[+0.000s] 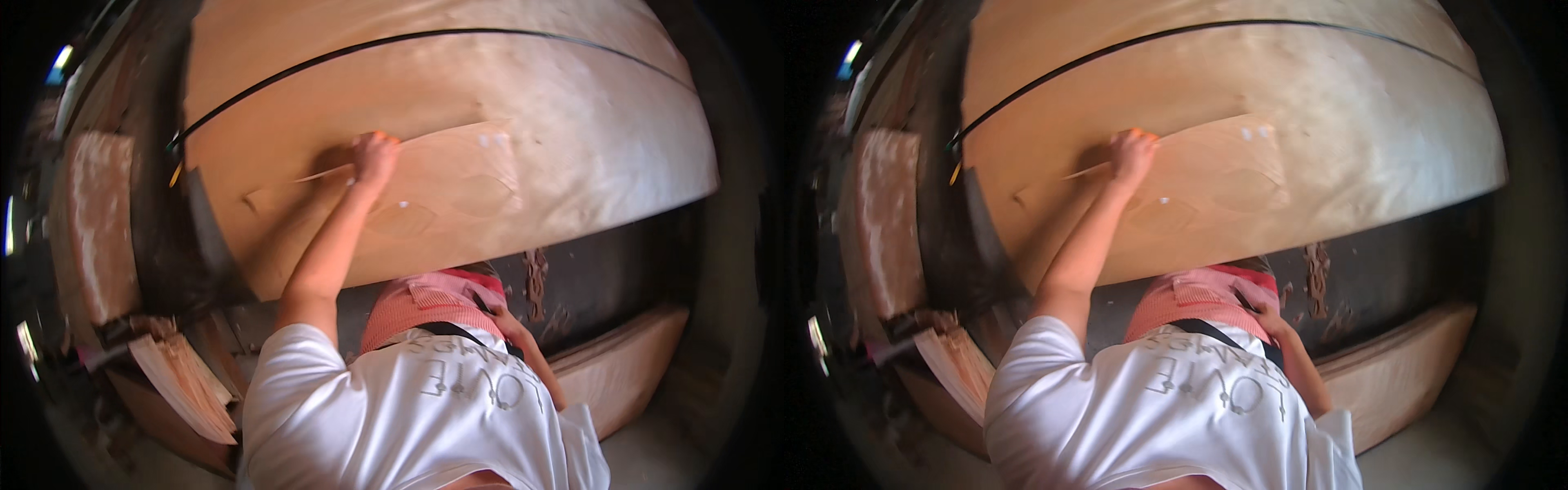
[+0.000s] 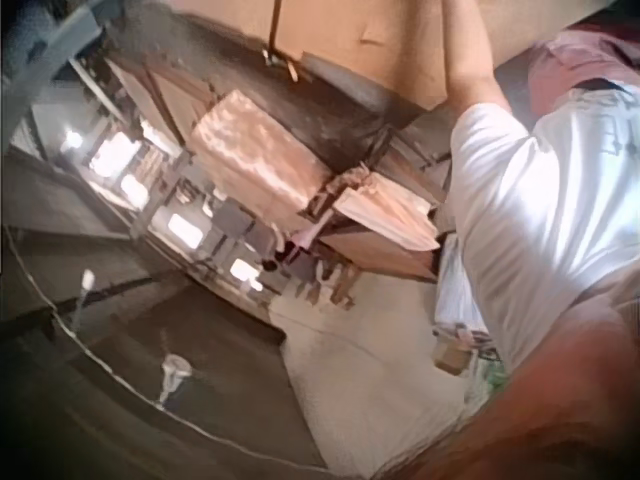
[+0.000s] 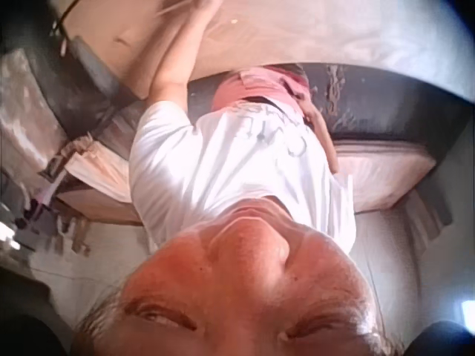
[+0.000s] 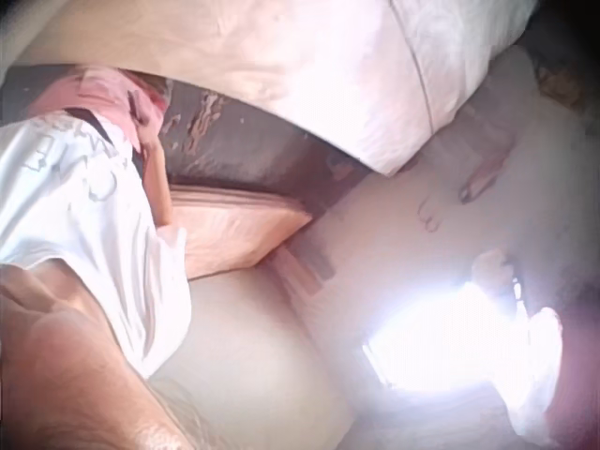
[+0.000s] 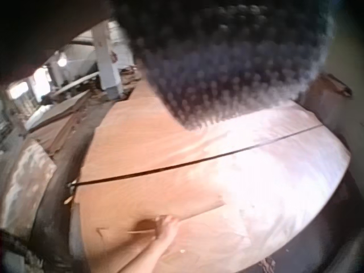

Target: The person uses a utility knife and a long straightedge to cut large sheets of plywood on a workbench. They repeatedly position the straightedge, score the wood, and remove cut pieces, including a pre-cut decorative shape, while another worker is visible in the background.

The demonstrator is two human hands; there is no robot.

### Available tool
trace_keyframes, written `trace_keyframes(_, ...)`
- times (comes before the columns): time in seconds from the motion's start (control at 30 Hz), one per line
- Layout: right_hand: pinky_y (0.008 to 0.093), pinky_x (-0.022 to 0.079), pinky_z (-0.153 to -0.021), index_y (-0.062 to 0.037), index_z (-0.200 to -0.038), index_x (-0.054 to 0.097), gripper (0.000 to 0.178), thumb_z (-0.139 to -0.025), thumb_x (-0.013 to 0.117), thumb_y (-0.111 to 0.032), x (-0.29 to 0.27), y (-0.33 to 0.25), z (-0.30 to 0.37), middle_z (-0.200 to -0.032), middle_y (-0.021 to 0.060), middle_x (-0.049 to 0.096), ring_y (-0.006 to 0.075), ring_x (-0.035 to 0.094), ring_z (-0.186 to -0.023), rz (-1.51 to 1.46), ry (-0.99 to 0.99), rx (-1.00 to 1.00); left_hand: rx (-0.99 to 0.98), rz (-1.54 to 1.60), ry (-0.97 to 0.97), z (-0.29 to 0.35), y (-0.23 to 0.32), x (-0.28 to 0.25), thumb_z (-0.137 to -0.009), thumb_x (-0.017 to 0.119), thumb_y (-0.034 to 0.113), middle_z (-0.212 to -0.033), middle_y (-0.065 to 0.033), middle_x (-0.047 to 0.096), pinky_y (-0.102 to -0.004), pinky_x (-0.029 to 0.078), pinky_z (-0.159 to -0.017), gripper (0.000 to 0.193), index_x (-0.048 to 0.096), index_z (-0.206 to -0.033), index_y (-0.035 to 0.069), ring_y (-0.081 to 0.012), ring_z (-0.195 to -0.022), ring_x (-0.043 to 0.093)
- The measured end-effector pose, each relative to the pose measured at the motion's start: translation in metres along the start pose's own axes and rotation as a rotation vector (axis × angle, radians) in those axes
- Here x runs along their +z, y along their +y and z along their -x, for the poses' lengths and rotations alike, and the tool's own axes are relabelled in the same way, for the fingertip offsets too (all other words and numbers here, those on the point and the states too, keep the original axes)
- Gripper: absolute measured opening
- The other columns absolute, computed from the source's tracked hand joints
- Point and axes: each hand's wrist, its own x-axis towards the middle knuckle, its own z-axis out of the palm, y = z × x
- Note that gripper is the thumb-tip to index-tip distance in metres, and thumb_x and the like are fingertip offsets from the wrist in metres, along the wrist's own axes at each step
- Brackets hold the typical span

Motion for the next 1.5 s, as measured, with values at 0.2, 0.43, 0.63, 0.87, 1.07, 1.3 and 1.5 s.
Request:
trace_keyframes(0.2,0.0219,0.043,-0.069,0.003,-0.102,0.057,0.029,-0.084,0.054,-0.02,0.089,0.006,0.03,-0.087,0.0021,0.06,0.0076,0.053,-0.076,-0.226,-0.066,0.001,-0.136,0.254,-0.001,0.049,0.019,-0.118,-0.073,0.06,0.016,-0.072,-0.0065,0.056,-0.0351,0.045,-0.054,0.009,0.059,-0.07,0.009,-0.0248,-0.067,0.054)
trace_keyframes(0.43,0.0218,0.041,-0.069,-0.0006,-0.096,0.058,0.025,-0.084,0.055,-0.023,0.232,0.024,0.081,-0.081,-0.0011,0.058,0.0059,0.05,-0.074,0.031,-0.059,-0.216,-0.343,0.307,0.185,0.213,0.019,-0.349,-0.081,0.057,0.019,-0.054,-0.0117,0.048,-0.0319,0.037,-0.044,0.019,0.052,-0.07,0.004,-0.0216,-0.045,0.046)
trace_keyframes(0.63,0.0213,0.033,-0.043,-0.0018,-0.091,0.059,0.021,-0.083,0.054,-0.021,0.364,0.116,0.103,-0.062,-0.0006,0.052,0.0053,0.042,-0.049,-0.074,0.0,-0.296,-0.632,0.47,0.353,0.412,-0.017,-0.529,-0.082,0.055,0.018,-0.053,0.0004,0.041,-0.0223,0.03,-0.045,0.023,0.049,-0.07,0.0,-0.0038,-0.054,0.034)
trace_keyframes(0.87,0.0223,0.035,-0.043,-0.0045,-0.088,0.063,0.016,-0.08,0.055,-0.016,0.52,0.181,0.139,-0.06,0.0018,0.055,0.0087,0.048,-0.048,0.038,0.106,-0.17,-0.919,0.331,0.498,0.658,-0.061,-0.723,-0.083,0.053,0.015,-0.06,0.0054,0.045,-0.0198,0.03,-0.049,0.018,0.053,-0.077,-0.001,-0.0021,-0.057,0.034)
trace_keyframes(1.07,0.0246,0.041,-0.05,0.0004,-0.084,0.063,0.017,-0.077,0.055,-0.013,0.641,0.15,0.111,-0.058,0.0044,0.057,0.0107,0.053,-0.053,0.337,0.161,-0.375,-1.121,0.001,0.447,0.856,-0.169,-0.851,-0.083,0.052,0.024,-0.058,-0.0059,0.046,-0.0284,0.036,-0.053,0.027,0.051,-0.076,-0.002,-0.0115,-0.056,0.04)
trace_keyframes(1.3,0.0253,0.042,-0.049,-0.0006,-0.083,0.062,0.015,-0.076,0.055,-0.012,0.888,0.061,0.038,-0.057,0.0052,0.056,0.0125,0.054,-0.05,0.512,0.137,-0.306,-1.288,0.12,0.642,1.075,-0.411,-1.009,-0.083,0.051,0.021,-0.059,-0.0076,0.049,-0.028,0.039,-0.055,0.024,0.054,-0.076,-0.002,-0.0137,-0.057,0.045)
trace_keyframes(1.5,0.0334,0.045,-0.054,-0.0071,-0.086,0.062,0.027,-0.079,0.053,-0.031,1.1,-0.059,-0.028,-0.059,0.0079,0.062,0.0207,0.061,-0.056,0.93,-0.021,-0.374,-1.324,0.064,0.438,1.193,-0.614,-1.157,-0.081,0.054,0.024,-0.064,-0.0088,0.056,-0.0281,0.04,-0.055,0.024,0.058,-0.081,0.0,-0.014,-0.06,0.052)
